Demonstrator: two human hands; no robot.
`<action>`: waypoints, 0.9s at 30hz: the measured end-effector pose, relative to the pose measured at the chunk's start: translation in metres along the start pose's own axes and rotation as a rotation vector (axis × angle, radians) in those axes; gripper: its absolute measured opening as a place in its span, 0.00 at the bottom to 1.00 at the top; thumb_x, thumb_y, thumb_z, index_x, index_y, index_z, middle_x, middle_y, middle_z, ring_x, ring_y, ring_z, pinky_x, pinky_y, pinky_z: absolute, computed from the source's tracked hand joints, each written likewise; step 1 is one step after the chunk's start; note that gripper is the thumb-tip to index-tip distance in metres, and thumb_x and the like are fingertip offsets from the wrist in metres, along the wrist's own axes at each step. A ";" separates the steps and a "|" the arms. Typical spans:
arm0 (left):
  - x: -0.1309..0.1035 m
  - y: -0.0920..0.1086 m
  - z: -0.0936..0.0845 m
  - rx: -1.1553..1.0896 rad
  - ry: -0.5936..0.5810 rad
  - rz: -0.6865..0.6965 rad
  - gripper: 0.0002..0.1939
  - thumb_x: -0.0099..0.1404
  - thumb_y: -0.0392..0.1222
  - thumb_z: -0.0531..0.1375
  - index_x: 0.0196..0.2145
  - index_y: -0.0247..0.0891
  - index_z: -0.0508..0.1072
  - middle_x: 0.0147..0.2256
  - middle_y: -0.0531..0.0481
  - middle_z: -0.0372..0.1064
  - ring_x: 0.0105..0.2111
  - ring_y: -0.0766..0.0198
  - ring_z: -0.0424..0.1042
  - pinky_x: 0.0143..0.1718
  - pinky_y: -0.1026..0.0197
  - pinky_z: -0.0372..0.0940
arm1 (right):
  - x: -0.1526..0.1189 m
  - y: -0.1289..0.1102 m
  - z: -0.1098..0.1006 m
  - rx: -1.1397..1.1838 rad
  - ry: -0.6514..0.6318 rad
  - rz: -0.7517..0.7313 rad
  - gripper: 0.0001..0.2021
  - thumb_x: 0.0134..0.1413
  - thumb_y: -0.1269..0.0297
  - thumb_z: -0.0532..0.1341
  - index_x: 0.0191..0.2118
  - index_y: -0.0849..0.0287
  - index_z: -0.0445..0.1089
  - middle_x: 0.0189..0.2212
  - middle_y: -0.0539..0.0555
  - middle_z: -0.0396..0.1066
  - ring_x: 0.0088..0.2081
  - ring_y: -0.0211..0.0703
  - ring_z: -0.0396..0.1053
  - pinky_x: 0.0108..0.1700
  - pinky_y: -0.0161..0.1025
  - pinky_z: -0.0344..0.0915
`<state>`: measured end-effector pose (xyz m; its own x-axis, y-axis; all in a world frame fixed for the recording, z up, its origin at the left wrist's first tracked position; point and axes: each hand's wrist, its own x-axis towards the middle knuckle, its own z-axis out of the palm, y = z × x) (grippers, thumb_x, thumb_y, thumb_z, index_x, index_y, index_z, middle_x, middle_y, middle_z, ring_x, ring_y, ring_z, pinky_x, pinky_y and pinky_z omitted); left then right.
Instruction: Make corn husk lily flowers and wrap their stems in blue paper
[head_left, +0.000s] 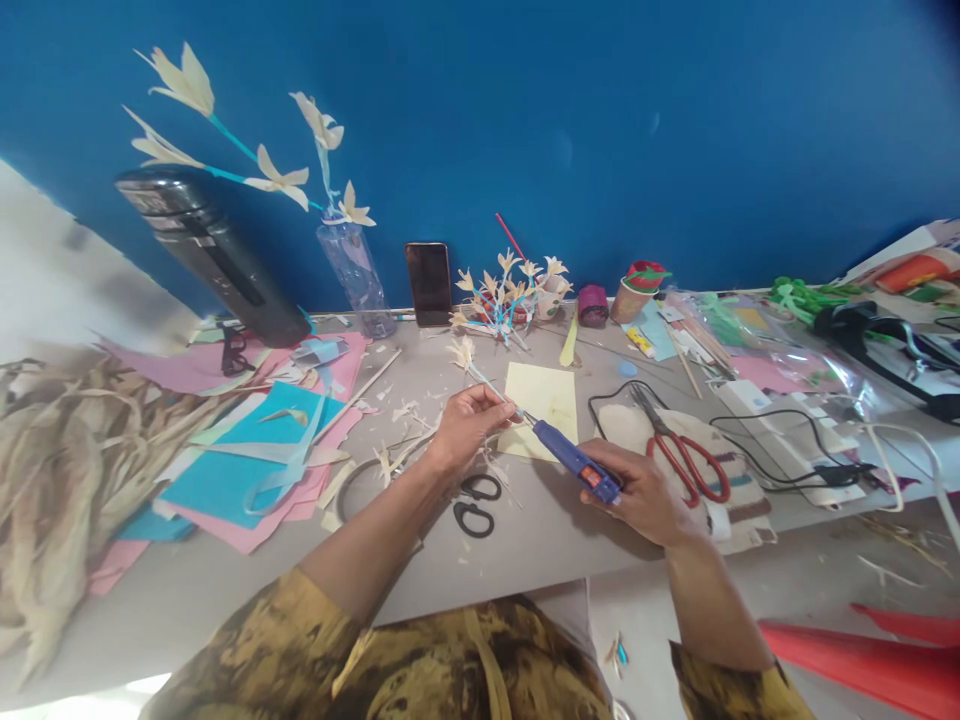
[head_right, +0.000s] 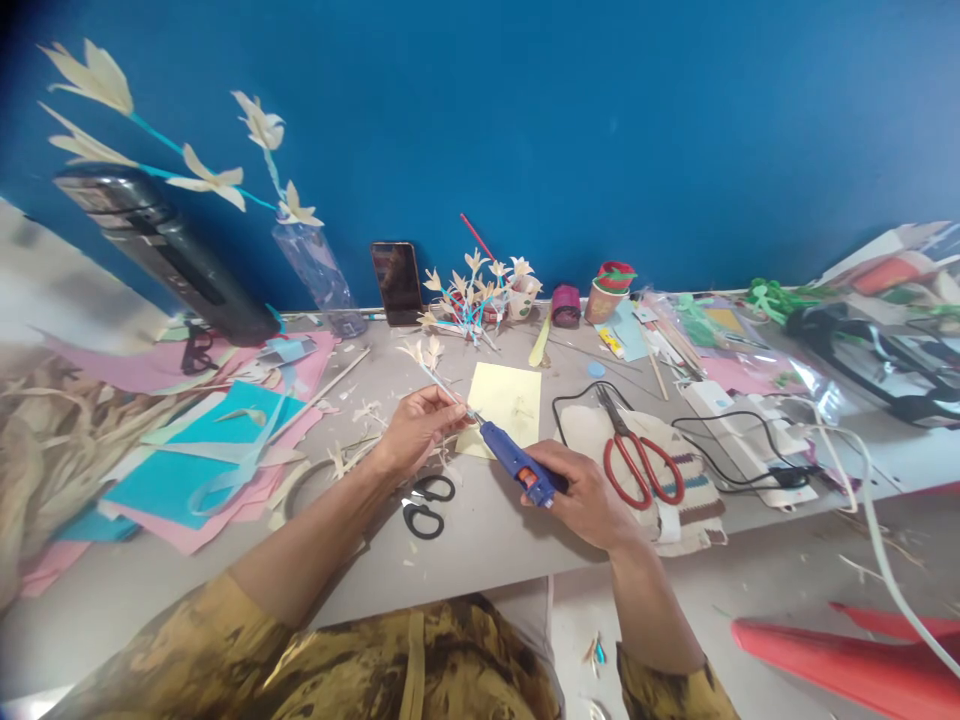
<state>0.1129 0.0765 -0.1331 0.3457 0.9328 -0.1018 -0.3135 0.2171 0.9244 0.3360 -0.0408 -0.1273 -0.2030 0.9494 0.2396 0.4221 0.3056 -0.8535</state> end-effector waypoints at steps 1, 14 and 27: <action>0.000 0.000 0.000 0.004 -0.005 0.005 0.14 0.48 0.42 0.73 0.24 0.35 0.72 0.27 0.50 0.75 0.27 0.65 0.74 0.34 0.61 0.65 | 0.000 0.001 0.000 -0.002 0.000 0.002 0.10 0.57 0.59 0.67 0.42 0.56 0.77 0.37 0.55 0.76 0.39 0.47 0.72 0.41 0.40 0.69; -0.001 0.004 -0.001 0.022 0.011 -0.003 0.15 0.46 0.42 0.74 0.24 0.35 0.72 0.27 0.50 0.75 0.28 0.65 0.74 0.34 0.62 0.65 | -0.003 -0.004 -0.001 -0.005 0.052 0.074 0.12 0.53 0.61 0.69 0.43 0.57 0.77 0.34 0.54 0.74 0.33 0.43 0.70 0.36 0.36 0.69; 0.002 0.001 -0.005 0.035 -0.010 0.008 0.13 0.48 0.42 0.74 0.24 0.35 0.74 0.28 0.49 0.76 0.28 0.66 0.73 0.33 0.62 0.66 | -0.004 0.003 0.003 -0.007 0.046 0.063 0.10 0.52 0.65 0.69 0.42 0.55 0.77 0.33 0.52 0.73 0.33 0.42 0.69 0.35 0.35 0.67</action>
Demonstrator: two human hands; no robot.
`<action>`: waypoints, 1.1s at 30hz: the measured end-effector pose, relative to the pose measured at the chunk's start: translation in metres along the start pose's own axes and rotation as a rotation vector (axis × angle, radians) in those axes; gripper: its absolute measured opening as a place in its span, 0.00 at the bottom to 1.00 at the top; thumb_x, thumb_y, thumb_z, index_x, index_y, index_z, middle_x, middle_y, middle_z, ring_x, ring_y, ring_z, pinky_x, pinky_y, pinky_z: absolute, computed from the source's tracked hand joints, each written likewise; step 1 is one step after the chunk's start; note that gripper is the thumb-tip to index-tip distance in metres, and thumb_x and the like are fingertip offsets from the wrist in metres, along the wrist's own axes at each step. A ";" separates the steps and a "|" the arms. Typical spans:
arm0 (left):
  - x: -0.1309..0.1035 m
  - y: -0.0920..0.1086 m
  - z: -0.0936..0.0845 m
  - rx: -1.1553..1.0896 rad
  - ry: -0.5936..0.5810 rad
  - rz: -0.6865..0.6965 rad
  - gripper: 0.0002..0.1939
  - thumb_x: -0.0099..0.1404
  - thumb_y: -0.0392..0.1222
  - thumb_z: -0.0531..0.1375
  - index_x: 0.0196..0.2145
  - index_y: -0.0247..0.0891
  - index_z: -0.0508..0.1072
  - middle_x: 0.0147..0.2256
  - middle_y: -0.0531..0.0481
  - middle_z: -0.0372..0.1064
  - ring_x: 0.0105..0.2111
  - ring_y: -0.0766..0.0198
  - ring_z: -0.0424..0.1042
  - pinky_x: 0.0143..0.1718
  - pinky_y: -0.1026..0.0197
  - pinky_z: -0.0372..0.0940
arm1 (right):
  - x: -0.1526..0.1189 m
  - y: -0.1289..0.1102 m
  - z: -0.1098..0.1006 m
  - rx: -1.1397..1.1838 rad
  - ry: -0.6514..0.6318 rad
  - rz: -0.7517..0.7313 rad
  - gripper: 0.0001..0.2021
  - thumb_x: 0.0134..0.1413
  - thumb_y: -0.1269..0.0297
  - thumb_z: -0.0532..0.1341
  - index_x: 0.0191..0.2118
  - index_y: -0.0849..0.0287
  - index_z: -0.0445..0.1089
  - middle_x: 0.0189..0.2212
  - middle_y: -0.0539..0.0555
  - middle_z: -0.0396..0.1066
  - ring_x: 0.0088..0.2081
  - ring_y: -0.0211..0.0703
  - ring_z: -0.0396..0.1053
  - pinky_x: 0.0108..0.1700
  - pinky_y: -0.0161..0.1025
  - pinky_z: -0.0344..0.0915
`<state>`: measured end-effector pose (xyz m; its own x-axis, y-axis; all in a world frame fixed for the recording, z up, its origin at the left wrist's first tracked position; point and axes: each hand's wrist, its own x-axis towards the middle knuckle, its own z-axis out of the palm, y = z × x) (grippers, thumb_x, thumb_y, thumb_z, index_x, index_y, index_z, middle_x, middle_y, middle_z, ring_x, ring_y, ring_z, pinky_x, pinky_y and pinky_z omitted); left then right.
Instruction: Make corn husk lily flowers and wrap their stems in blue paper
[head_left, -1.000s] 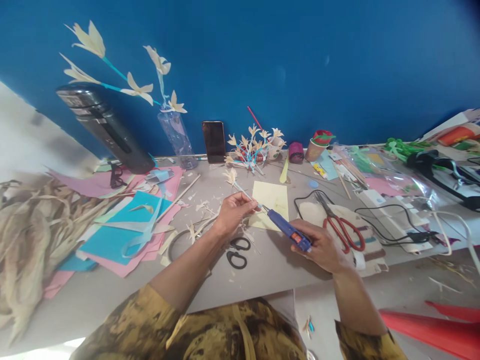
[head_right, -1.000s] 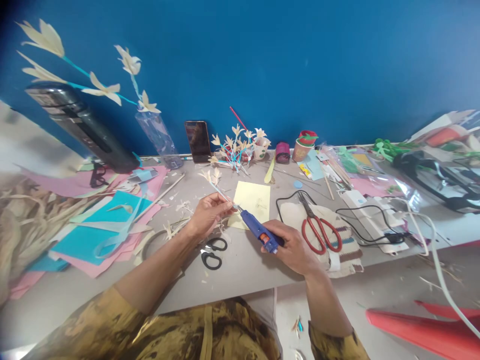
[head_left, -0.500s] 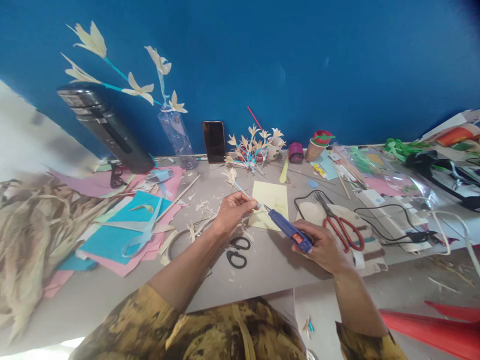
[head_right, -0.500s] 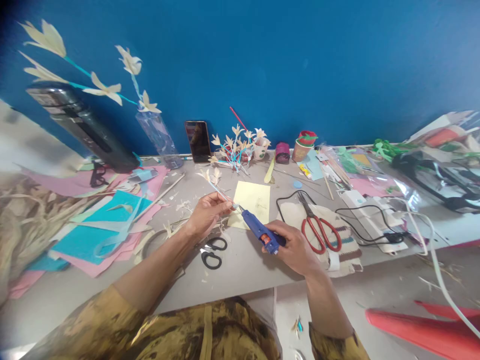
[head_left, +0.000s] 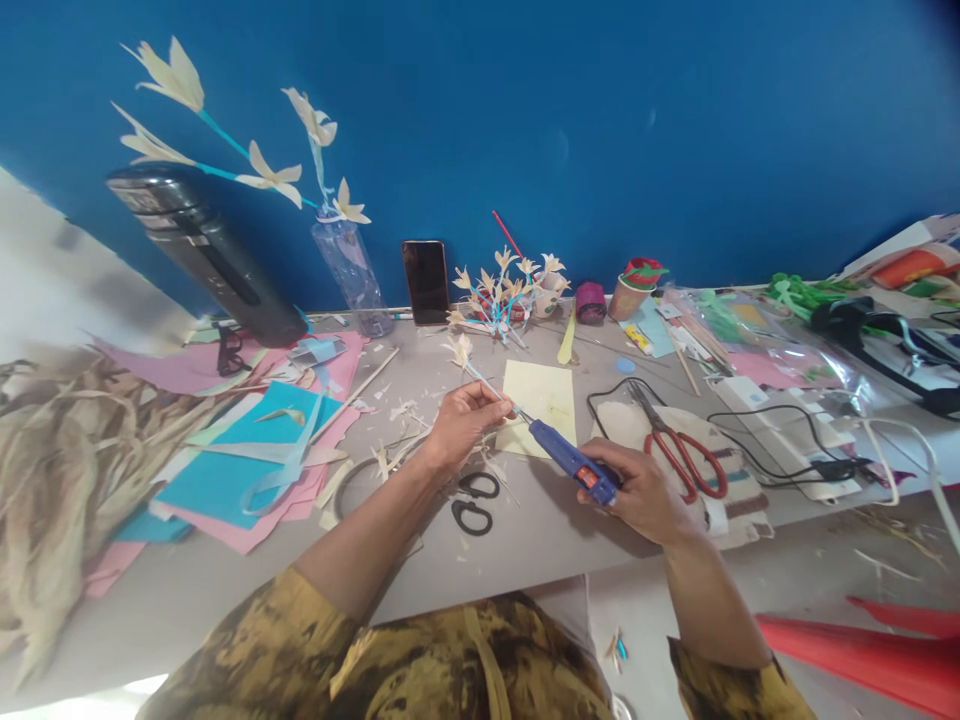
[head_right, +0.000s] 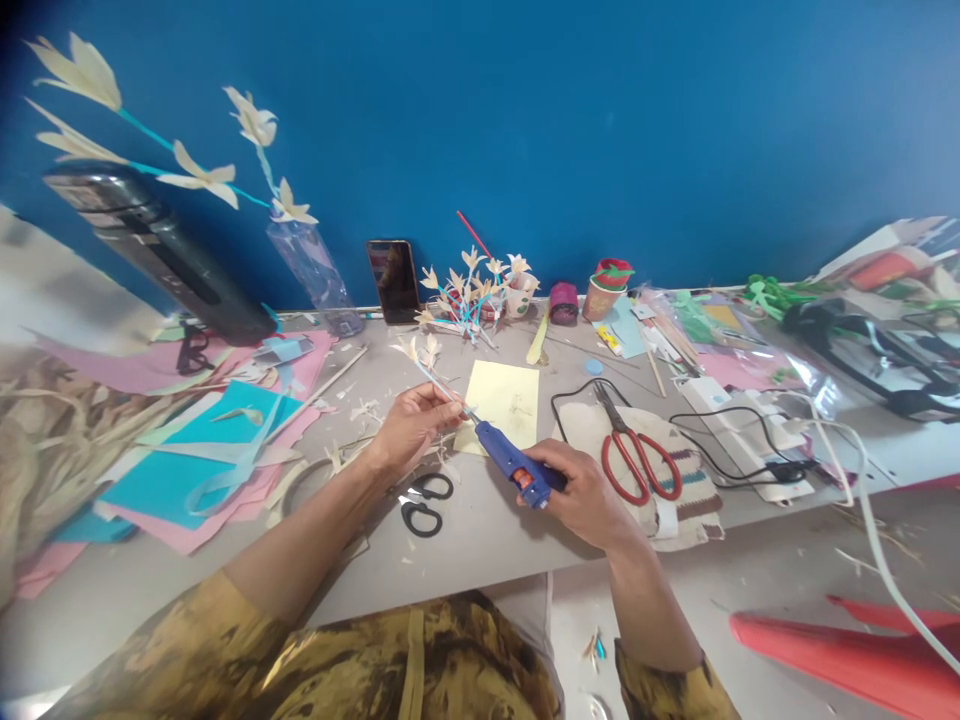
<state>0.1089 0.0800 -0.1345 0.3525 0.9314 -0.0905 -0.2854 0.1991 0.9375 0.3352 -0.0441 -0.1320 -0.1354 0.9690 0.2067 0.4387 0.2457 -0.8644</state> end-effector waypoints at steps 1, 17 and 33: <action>0.000 0.001 0.000 0.000 0.001 -0.001 0.13 0.48 0.42 0.74 0.24 0.35 0.74 0.28 0.49 0.76 0.28 0.66 0.73 0.33 0.62 0.66 | 0.000 0.001 0.000 -0.006 -0.001 0.001 0.10 0.52 0.65 0.70 0.41 0.56 0.77 0.33 0.52 0.73 0.33 0.41 0.69 0.36 0.35 0.67; 0.001 0.011 -0.004 -0.084 0.064 -0.014 0.16 0.44 0.43 0.76 0.23 0.35 0.74 0.26 0.50 0.74 0.28 0.66 0.74 0.31 0.63 0.66 | 0.002 0.005 -0.003 -0.148 0.061 0.088 0.11 0.55 0.66 0.63 0.44 0.57 0.75 0.38 0.55 0.75 0.38 0.47 0.73 0.40 0.40 0.69; -0.004 0.021 -0.009 -0.256 -0.103 -0.271 0.19 0.41 0.41 0.79 0.27 0.33 0.75 0.28 0.49 0.73 0.30 0.63 0.76 0.30 0.64 0.71 | 0.004 0.011 -0.002 -0.392 0.037 0.025 0.18 0.51 0.72 0.62 0.49 0.56 0.74 0.46 0.58 0.76 0.48 0.54 0.71 0.50 0.48 0.67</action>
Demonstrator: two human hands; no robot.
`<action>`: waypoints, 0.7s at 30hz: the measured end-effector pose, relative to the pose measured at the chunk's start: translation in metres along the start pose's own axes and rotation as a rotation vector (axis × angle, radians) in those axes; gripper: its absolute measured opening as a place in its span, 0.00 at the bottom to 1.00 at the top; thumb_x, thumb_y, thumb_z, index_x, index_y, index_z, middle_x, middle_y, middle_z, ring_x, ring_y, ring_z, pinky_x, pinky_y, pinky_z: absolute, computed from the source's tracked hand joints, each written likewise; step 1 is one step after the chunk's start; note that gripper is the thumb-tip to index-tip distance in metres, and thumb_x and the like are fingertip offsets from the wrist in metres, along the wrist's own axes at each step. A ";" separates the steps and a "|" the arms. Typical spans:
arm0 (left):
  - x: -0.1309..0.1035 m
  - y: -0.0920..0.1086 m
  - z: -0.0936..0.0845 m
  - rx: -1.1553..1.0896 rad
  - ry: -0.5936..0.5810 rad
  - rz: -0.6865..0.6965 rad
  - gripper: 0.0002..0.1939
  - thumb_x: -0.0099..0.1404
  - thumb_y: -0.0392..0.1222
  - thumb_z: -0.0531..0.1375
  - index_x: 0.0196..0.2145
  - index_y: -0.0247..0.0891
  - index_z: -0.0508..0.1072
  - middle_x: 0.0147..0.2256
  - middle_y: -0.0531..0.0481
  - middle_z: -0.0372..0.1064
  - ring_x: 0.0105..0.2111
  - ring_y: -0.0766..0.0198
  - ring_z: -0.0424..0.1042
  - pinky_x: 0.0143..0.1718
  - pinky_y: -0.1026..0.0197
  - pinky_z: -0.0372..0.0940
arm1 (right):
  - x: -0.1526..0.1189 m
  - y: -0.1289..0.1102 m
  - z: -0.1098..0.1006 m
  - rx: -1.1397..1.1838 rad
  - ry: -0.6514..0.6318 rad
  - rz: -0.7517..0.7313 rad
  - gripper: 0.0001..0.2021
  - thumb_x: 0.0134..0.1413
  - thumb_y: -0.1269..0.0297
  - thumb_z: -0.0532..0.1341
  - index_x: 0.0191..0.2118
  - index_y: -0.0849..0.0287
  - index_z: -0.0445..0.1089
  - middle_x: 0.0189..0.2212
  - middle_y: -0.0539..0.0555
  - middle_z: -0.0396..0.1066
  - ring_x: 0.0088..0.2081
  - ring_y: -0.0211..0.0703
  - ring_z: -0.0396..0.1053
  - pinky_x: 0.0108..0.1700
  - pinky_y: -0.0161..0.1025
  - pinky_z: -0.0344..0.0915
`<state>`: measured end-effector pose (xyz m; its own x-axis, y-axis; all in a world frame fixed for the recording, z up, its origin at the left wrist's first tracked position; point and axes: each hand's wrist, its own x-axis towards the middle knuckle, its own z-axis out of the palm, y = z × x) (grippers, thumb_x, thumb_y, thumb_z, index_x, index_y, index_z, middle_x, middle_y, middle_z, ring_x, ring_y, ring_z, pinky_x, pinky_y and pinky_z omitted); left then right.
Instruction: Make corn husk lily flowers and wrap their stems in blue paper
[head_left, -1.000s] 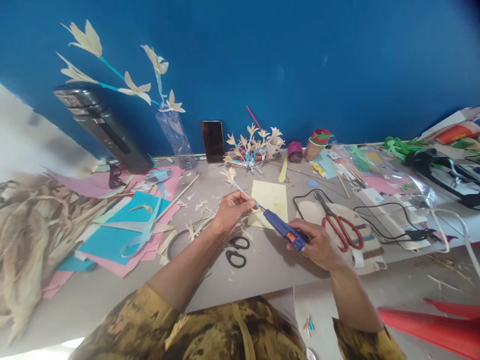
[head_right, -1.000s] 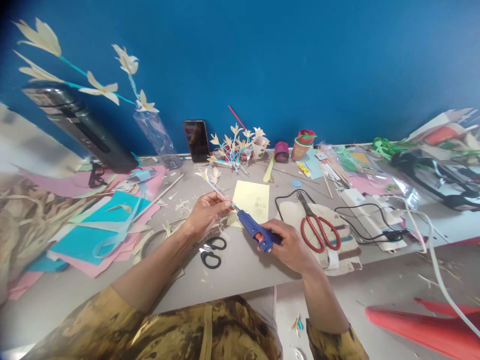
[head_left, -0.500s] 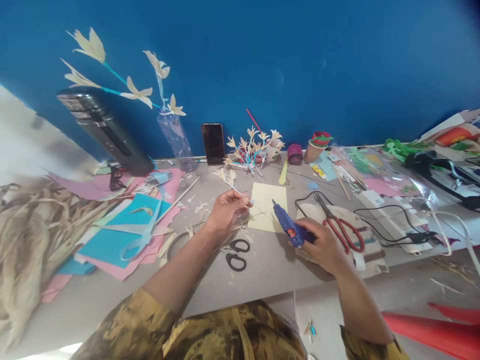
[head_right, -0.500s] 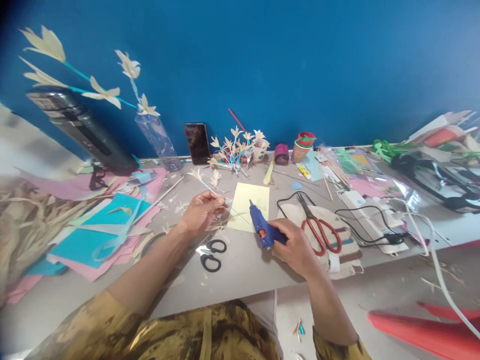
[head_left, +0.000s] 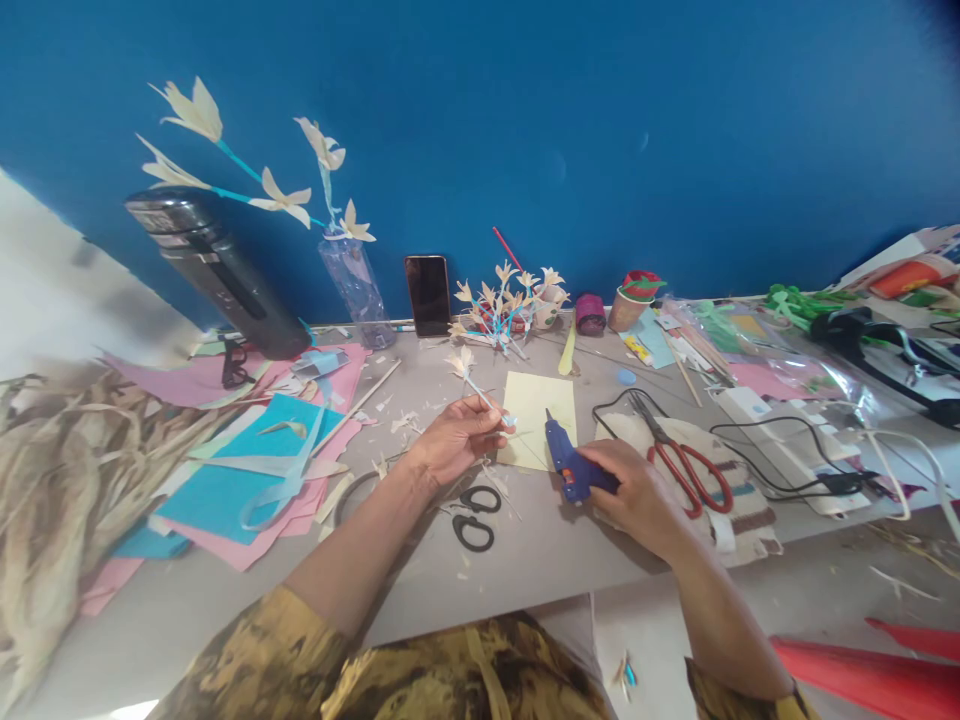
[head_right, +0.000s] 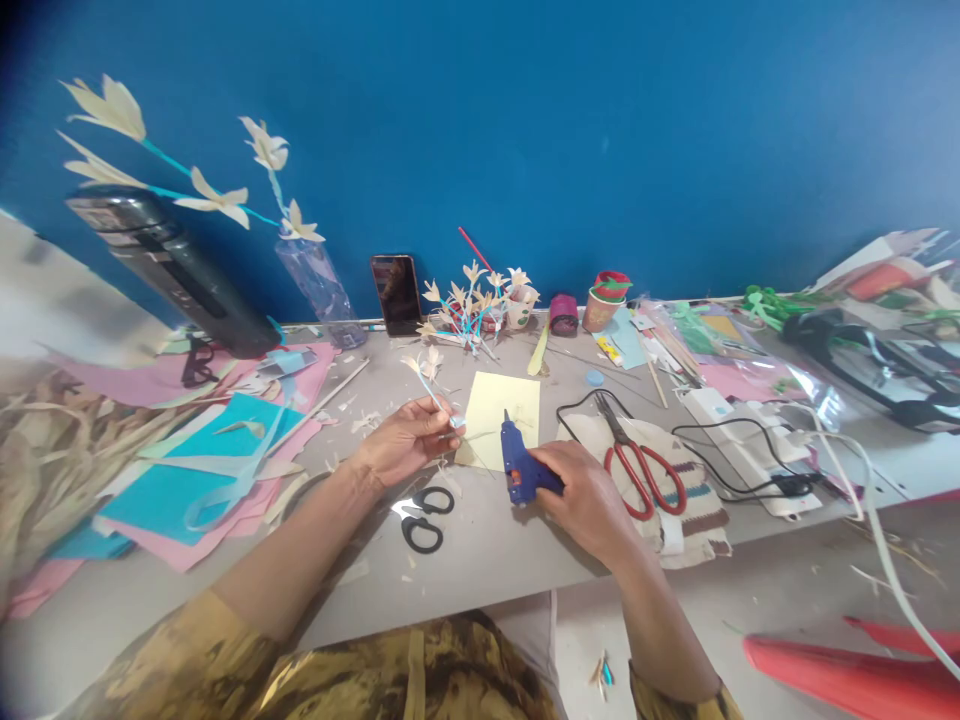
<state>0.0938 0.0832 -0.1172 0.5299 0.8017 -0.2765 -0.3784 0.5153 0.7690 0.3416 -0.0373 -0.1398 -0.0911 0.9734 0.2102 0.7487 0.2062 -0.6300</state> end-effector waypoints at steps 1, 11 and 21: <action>0.000 0.000 0.000 -0.003 -0.001 -0.002 0.19 0.41 0.40 0.79 0.27 0.33 0.75 0.29 0.49 0.73 0.30 0.63 0.76 0.30 0.64 0.71 | 0.001 0.000 0.001 -0.030 -0.026 0.008 0.18 0.51 0.73 0.62 0.49 0.56 0.74 0.46 0.58 0.75 0.48 0.54 0.70 0.50 0.49 0.67; -0.003 -0.002 0.006 0.089 0.001 0.082 0.19 0.43 0.44 0.78 0.27 0.35 0.74 0.28 0.50 0.73 0.29 0.65 0.75 0.32 0.64 0.69 | 0.000 -0.012 -0.005 -0.095 0.091 -0.034 0.17 0.56 0.69 0.60 0.51 0.55 0.75 0.51 0.59 0.74 0.53 0.56 0.69 0.55 0.53 0.66; -0.004 -0.015 0.007 0.323 -0.120 0.182 0.13 0.53 0.46 0.72 0.28 0.35 0.75 0.27 0.50 0.72 0.28 0.66 0.71 0.35 0.62 0.65 | 0.033 -0.071 0.022 0.615 0.127 0.234 0.13 0.57 0.55 0.62 0.36 0.60 0.77 0.27 0.54 0.76 0.25 0.39 0.68 0.27 0.35 0.66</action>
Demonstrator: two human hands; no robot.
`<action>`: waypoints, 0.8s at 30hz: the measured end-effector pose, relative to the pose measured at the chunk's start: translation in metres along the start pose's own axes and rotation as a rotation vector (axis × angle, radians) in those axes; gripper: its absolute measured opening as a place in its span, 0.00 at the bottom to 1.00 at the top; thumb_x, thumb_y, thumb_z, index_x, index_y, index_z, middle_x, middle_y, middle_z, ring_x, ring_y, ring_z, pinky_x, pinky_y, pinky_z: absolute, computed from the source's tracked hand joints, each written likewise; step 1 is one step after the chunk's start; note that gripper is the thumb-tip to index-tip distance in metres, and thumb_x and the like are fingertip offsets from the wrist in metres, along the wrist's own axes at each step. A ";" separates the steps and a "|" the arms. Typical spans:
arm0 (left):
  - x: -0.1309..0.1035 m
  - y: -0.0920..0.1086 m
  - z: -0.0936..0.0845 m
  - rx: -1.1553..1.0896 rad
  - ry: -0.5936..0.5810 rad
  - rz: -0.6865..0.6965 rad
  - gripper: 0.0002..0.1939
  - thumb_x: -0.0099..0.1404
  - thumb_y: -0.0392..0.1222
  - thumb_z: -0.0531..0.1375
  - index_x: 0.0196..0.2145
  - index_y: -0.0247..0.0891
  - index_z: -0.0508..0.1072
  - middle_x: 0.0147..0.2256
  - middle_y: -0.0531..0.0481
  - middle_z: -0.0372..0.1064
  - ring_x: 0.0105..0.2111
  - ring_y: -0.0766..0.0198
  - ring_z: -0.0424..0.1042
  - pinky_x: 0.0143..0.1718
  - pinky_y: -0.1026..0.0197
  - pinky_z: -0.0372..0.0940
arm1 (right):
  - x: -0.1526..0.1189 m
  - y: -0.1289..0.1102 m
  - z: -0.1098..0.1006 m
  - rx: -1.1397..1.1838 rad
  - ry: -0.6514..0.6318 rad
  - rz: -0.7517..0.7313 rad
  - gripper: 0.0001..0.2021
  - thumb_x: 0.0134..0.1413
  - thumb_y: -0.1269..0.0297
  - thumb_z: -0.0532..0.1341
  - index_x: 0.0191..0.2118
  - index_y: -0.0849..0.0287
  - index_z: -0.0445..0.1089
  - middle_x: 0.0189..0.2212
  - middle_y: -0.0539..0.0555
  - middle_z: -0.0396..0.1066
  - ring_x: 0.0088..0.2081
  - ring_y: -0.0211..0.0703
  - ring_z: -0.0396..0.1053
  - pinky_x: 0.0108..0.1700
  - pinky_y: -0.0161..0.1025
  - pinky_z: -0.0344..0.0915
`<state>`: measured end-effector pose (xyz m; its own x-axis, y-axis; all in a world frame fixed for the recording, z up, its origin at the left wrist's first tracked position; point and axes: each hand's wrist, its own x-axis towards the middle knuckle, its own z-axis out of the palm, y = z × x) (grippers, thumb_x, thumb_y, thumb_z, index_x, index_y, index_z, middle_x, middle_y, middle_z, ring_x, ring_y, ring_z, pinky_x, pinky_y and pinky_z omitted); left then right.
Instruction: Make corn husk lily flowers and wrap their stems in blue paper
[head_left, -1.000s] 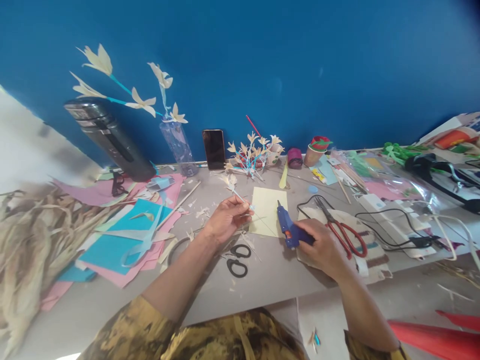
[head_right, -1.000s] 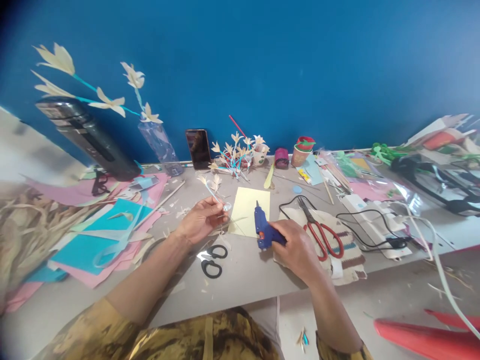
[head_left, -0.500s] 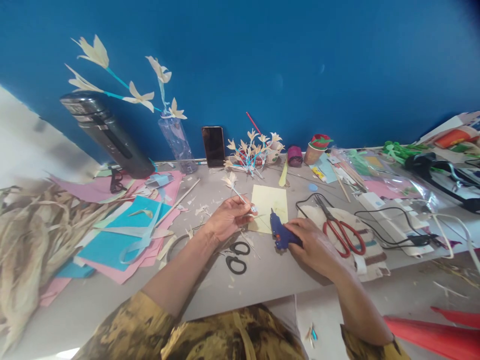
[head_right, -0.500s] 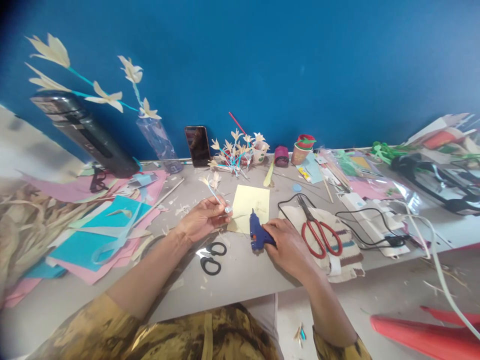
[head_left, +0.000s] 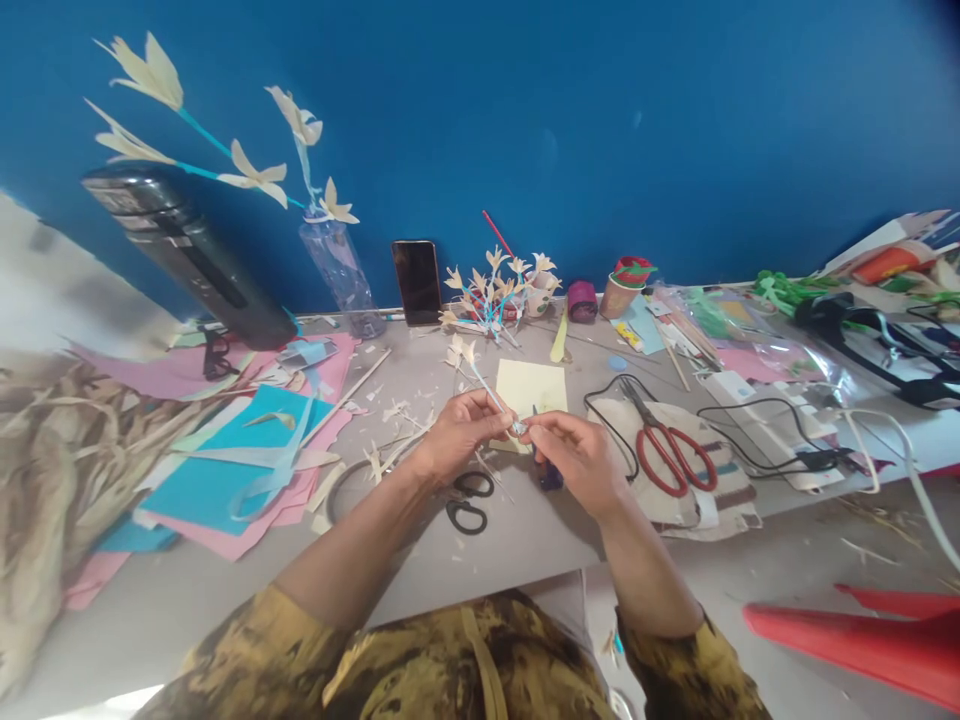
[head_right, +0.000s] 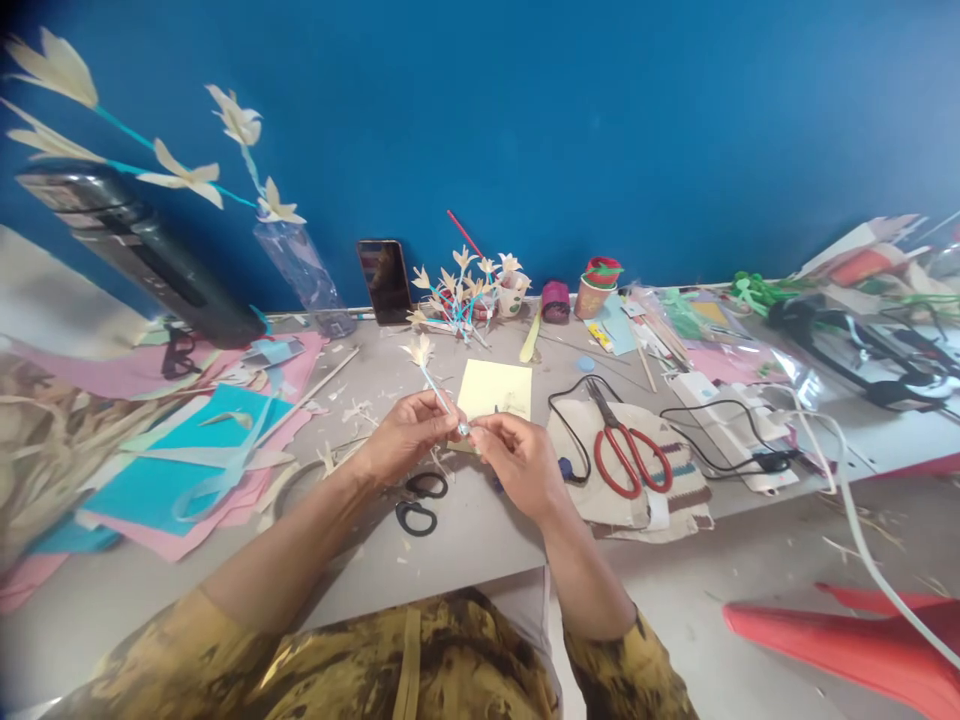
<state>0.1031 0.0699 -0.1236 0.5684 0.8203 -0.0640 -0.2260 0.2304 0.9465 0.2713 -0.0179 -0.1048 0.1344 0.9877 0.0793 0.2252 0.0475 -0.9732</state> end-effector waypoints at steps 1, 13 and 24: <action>0.000 -0.001 0.000 0.017 0.005 -0.001 0.13 0.53 0.46 0.72 0.28 0.35 0.75 0.26 0.50 0.72 0.28 0.66 0.71 0.35 0.62 0.65 | 0.001 0.000 0.003 -0.003 0.011 -0.003 0.13 0.57 0.55 0.62 0.34 0.60 0.77 0.25 0.53 0.74 0.25 0.38 0.67 0.26 0.34 0.64; -0.002 0.002 0.008 0.074 0.185 -0.077 0.10 0.49 0.41 0.70 0.23 0.36 0.72 0.21 0.48 0.74 0.23 0.66 0.69 0.29 0.62 0.62 | -0.003 0.000 0.010 -0.243 0.105 -0.142 0.08 0.57 0.64 0.61 0.30 0.58 0.74 0.24 0.49 0.72 0.22 0.36 0.61 0.26 0.34 0.60; -0.007 0.004 0.017 0.119 0.358 0.000 0.10 0.49 0.41 0.69 0.20 0.37 0.71 0.22 0.49 0.73 0.25 0.65 0.69 0.28 0.62 0.61 | -0.002 0.007 0.019 -0.483 0.159 -0.324 0.08 0.61 0.68 0.58 0.32 0.55 0.73 0.29 0.52 0.76 0.32 0.43 0.71 0.36 0.38 0.62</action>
<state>0.1117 0.0561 -0.1138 0.2509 0.9562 -0.1511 -0.1202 0.1856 0.9752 0.2536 -0.0171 -0.1155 0.1196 0.8982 0.4229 0.6870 0.2327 -0.6884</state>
